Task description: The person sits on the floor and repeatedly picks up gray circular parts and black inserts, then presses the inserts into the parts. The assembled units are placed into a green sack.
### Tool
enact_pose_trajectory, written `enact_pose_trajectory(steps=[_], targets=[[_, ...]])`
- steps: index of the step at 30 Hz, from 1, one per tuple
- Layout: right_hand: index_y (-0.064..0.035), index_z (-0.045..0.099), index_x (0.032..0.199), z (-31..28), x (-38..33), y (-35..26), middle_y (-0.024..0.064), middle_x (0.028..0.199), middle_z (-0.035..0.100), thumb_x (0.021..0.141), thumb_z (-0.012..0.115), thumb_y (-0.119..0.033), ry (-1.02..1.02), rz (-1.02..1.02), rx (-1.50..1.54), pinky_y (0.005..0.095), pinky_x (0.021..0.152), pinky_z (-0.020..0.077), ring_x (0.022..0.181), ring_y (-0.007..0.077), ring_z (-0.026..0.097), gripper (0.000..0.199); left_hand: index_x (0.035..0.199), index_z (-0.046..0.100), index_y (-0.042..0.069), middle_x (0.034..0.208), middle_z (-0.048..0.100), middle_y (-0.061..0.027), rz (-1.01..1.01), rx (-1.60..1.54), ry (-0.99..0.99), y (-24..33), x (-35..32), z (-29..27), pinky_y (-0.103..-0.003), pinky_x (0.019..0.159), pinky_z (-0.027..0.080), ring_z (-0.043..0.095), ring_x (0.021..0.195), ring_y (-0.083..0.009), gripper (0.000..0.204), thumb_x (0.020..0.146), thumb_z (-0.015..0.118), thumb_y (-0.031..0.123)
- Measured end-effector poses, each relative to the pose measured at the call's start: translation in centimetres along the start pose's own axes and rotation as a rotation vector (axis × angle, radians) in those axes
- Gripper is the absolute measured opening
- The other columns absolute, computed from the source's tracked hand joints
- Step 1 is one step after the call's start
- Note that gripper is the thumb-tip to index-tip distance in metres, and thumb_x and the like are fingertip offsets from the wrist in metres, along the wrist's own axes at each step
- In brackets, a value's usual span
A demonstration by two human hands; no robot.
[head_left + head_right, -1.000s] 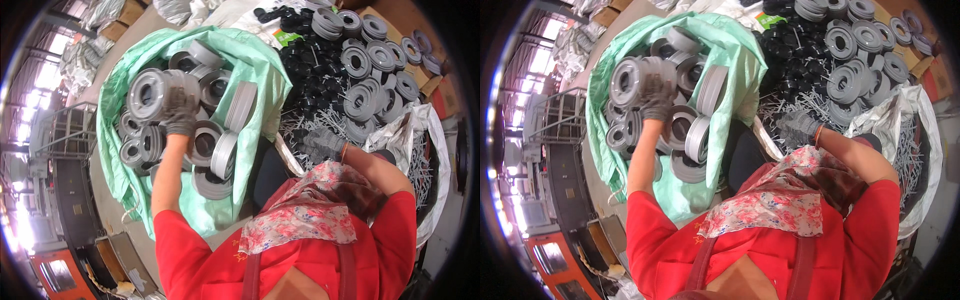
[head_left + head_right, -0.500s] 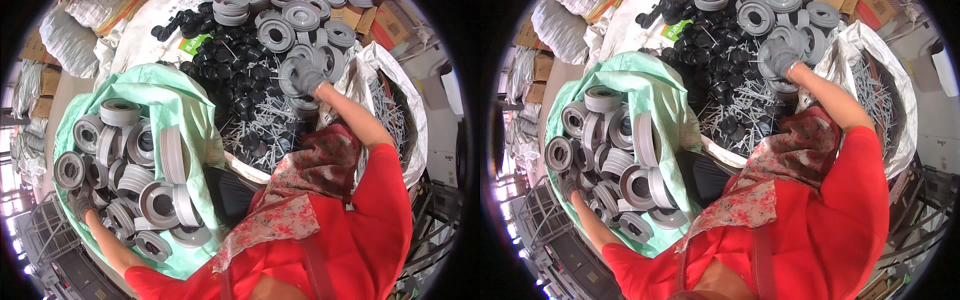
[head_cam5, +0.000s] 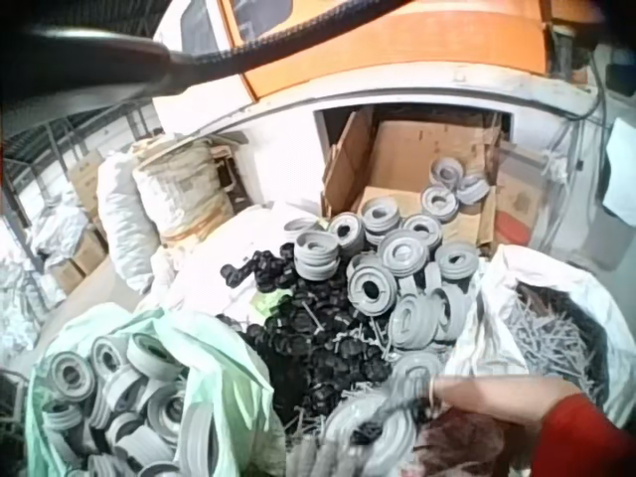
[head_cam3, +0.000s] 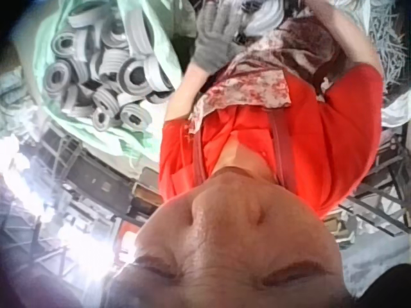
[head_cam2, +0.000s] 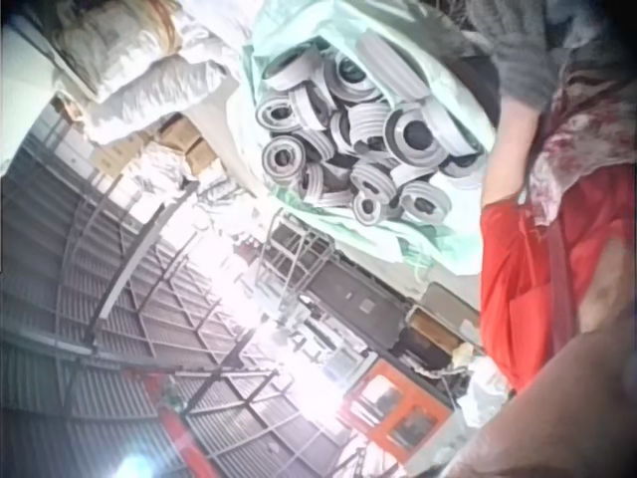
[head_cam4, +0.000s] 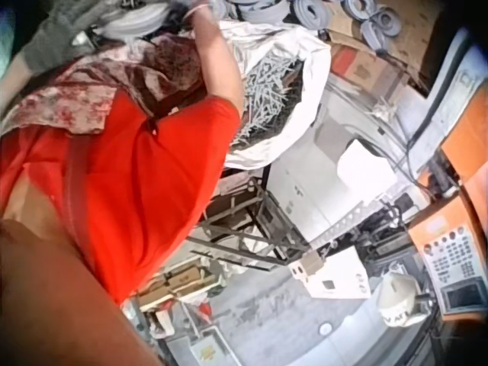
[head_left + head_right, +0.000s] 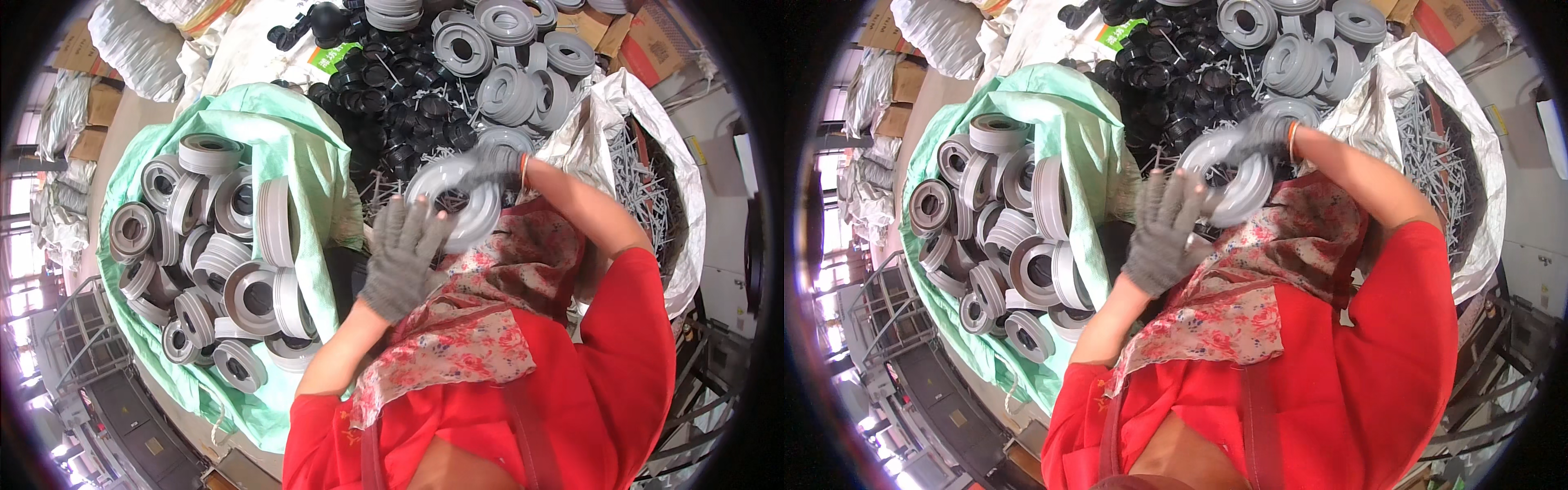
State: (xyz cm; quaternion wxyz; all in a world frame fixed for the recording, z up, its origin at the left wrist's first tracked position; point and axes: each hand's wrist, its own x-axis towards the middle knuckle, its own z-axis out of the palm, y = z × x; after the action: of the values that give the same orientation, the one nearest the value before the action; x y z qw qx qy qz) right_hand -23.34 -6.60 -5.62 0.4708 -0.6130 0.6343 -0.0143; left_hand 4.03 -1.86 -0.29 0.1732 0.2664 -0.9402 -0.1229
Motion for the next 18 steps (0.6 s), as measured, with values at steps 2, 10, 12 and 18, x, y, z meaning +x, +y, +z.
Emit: enact_pose_trajectory(steps=[2,10,12,18], targets=[[-0.0038,0.069,0.084,3.8,1.4,2.2,0.0169,0.077,0.066,0.073,0.062,-0.051,0.095,-0.243,0.023,0.0391,0.063,0.0480,0.066,0.0272,0.061,0.049,0.131,0.046,0.006,0.129,0.050,-0.0196,-0.005,-0.153,-0.255,-1.0,-0.7,3.4,-0.051,0.109,0.020,0.038,0.129,-0.0350,0.079,0.065,0.072,0.042],[-0.0064,0.054,0.115,6.7,14.2,1.0,0.0158,0.120,0.053,0.079,0.050,-0.008,0.566,-0.394,-0.547,0.0425,0.088,0.0459,0.110,0.0335,0.052,0.036,0.108,0.062,0.003,0.097,0.066,-0.0052,-1.105,-0.834,-0.017,-3.0,-4.3,4.2,-0.030,0.073,0.051,0.062,0.084,-0.0136,0.038,0.078,0.073,0.023],[-0.0060,0.056,0.112,7.6,15.6,0.6,0.0161,0.118,0.054,0.079,0.050,-0.008,0.397,-0.232,-0.605,0.0425,0.087,0.0464,0.109,0.0333,0.052,0.033,0.112,0.060,0.004,0.100,0.064,-0.0067,-1.110,-1.030,0.192,-3.8,-5.8,5.1,-0.031,0.076,0.052,0.062,0.087,-0.0164,0.039,0.079,0.072,0.020],[-0.0030,0.058,0.106,5.8,8.8,-1.2,0.0199,0.092,0.064,0.082,0.055,-0.017,0.397,-0.319,-0.421,0.0443,0.077,0.0495,0.088,0.0373,0.062,0.028,0.116,0.056,0.001,0.106,0.062,-0.0088,-1.168,-1.434,0.504,-3.5,-5.2,5.5,-0.032,0.078,0.052,0.062,0.089,-0.0197,0.045,0.075,0.072,0.013]])
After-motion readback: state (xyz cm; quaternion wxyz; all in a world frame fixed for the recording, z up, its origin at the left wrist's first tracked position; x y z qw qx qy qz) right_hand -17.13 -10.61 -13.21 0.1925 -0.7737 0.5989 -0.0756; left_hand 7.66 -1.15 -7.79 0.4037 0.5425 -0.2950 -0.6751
